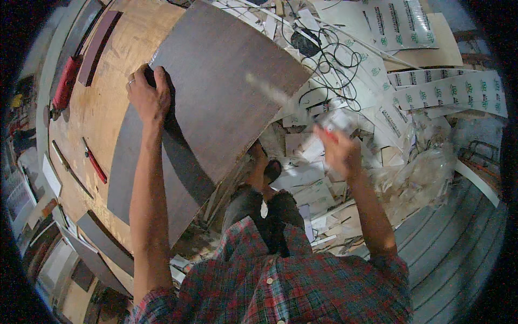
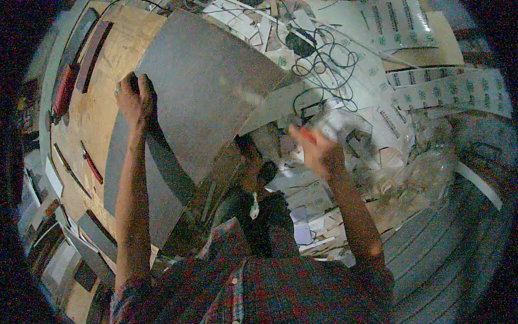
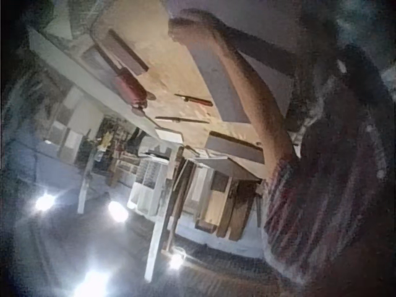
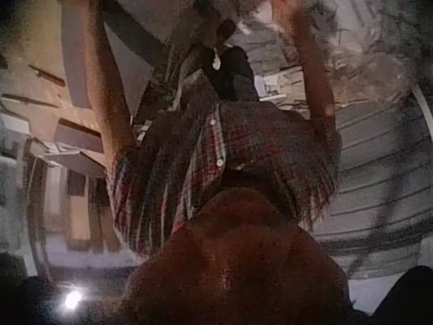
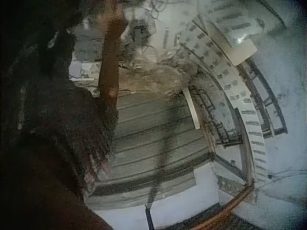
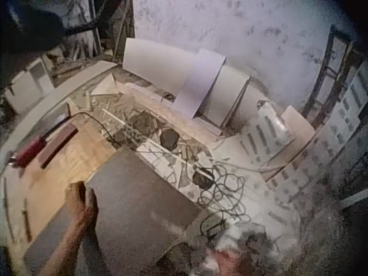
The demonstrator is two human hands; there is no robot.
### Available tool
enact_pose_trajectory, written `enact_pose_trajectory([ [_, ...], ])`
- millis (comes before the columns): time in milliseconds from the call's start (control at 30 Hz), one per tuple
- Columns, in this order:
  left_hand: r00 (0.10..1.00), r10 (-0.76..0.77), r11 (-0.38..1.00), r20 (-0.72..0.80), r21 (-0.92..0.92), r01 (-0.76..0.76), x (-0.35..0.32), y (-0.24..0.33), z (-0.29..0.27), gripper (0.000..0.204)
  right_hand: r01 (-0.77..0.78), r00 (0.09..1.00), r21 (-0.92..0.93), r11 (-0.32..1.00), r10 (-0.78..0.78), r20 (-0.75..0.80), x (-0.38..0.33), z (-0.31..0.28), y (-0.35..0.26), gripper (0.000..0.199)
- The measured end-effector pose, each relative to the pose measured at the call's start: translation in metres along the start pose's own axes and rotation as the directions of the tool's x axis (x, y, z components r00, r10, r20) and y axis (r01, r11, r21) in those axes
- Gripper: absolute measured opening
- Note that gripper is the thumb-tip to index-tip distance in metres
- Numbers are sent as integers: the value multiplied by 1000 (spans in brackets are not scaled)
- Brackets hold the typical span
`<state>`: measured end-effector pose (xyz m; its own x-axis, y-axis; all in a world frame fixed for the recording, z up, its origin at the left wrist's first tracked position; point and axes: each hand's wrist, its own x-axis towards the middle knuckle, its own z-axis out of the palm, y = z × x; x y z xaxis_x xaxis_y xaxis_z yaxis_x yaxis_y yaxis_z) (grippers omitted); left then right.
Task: The person uses a file by hand to smooth the edges of several wooden furniture panels on a workbench.
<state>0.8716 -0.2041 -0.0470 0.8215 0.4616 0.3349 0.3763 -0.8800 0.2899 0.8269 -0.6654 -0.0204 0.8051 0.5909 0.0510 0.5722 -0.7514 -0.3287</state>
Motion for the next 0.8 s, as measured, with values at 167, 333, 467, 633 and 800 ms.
enact_pose_trajectory([
  [167, 1000, 23, 1000, 0, -10, -23, 3, -4, 3, 42, 122, 987, -1, 993, -121, -107, 71, 5, 17, 58],
  [333, 1000, -26, 1000, 7, -9, 26, 3, 0, -2, 41, 78, 994, -79, 994, -72, 79, 10, -12, 27, 47],
  [467, 1000, -1, 998, 27, -64, 3, 3, 10, -7, 41, 114, 988, -13, 993, -115, -99, 79, -5, 31, 49],
  [633, 1000, 16, 999, 6, -37, -16, -2, -9, 0, 43, 96, 995, -5, 995, -96, 5, 47, -10, 38, 51],
  [800, 999, 9, 999, 42, -38, -7, 2, 7, -5, 43, 139, 989, -33, 990, -141, -44, 60, 1, 64, 58],
])
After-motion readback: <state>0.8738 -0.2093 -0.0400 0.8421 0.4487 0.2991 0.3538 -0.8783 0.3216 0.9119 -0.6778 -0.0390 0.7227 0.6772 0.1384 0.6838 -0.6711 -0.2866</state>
